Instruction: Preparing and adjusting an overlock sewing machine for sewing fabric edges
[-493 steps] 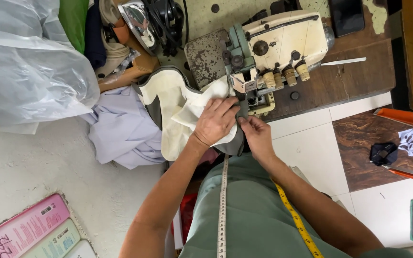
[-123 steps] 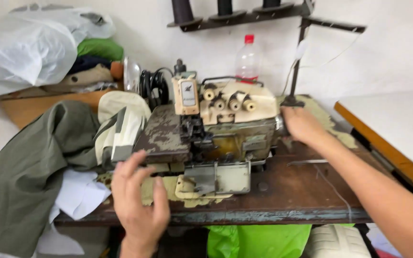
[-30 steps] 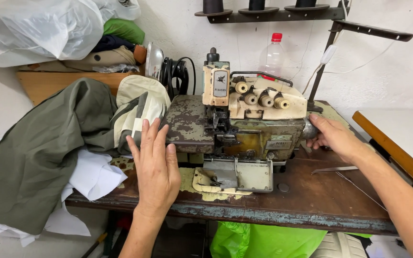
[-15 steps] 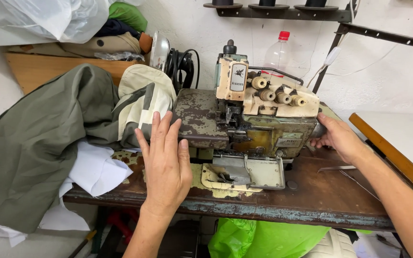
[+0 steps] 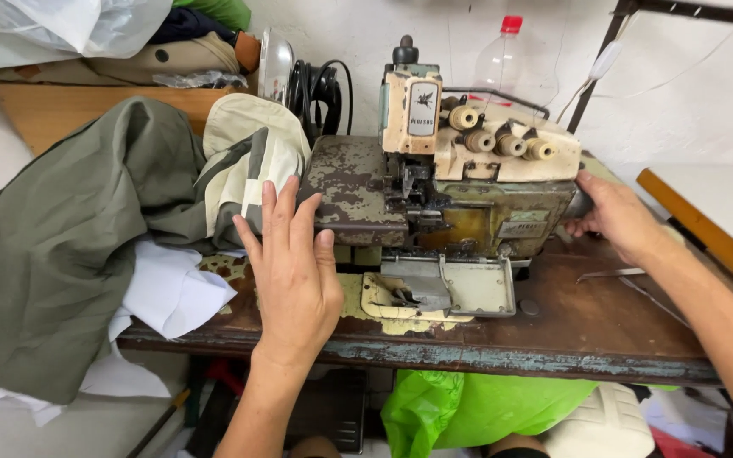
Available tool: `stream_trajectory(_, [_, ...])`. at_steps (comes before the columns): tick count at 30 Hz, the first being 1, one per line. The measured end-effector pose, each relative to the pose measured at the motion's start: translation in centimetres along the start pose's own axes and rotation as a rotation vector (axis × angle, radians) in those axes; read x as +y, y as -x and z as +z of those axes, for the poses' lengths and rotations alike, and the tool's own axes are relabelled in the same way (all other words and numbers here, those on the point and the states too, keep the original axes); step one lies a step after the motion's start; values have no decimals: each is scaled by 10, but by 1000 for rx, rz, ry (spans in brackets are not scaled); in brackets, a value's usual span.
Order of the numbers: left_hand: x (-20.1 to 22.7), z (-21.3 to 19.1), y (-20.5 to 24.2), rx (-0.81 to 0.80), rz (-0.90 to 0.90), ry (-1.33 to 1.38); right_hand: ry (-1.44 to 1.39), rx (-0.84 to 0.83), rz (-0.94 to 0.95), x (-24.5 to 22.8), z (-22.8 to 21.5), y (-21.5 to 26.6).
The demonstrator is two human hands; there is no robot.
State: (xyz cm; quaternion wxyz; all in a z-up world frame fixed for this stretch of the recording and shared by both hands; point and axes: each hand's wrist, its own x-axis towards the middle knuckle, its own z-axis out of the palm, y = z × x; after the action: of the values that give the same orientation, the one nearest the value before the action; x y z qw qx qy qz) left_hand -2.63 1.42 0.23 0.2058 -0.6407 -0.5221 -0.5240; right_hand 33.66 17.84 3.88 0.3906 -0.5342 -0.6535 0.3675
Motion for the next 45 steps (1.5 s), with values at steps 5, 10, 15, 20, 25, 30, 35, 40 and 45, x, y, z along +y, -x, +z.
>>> stream_trajectory(5, [-4,1,-1,-34,16,-69,178,72,66,-5,-2,1])
stream_trajectory(10, [1,2,3,-12,-26,-59,269,54,33,7,-5,-4])
stream_trajectory(15, [6,4,4,14,-35,-53,182,1,18,13,-8,-16])
stream_trajectory(20, [10,8,7,97,56,-90,92,155,285,-26,2,4])
stream_trajectory(25, [12,11,5,56,66,-123,-53,-36,179,3,-13,-15])
stream_trajectory(30, [13,8,1,-23,-17,-72,-233,-106,-27,25,-19,-27])
stream_trajectory(35, [24,15,-2,183,-43,-33,5,-62,173,-14,-10,-4])
stream_trajectory(40, [-1,38,-46,265,204,-145,-17,-83,145,-7,-12,-10])
stream_trajectory(45, [-104,12,-74,130,-10,-195,-5,-80,101,1,-14,-15])
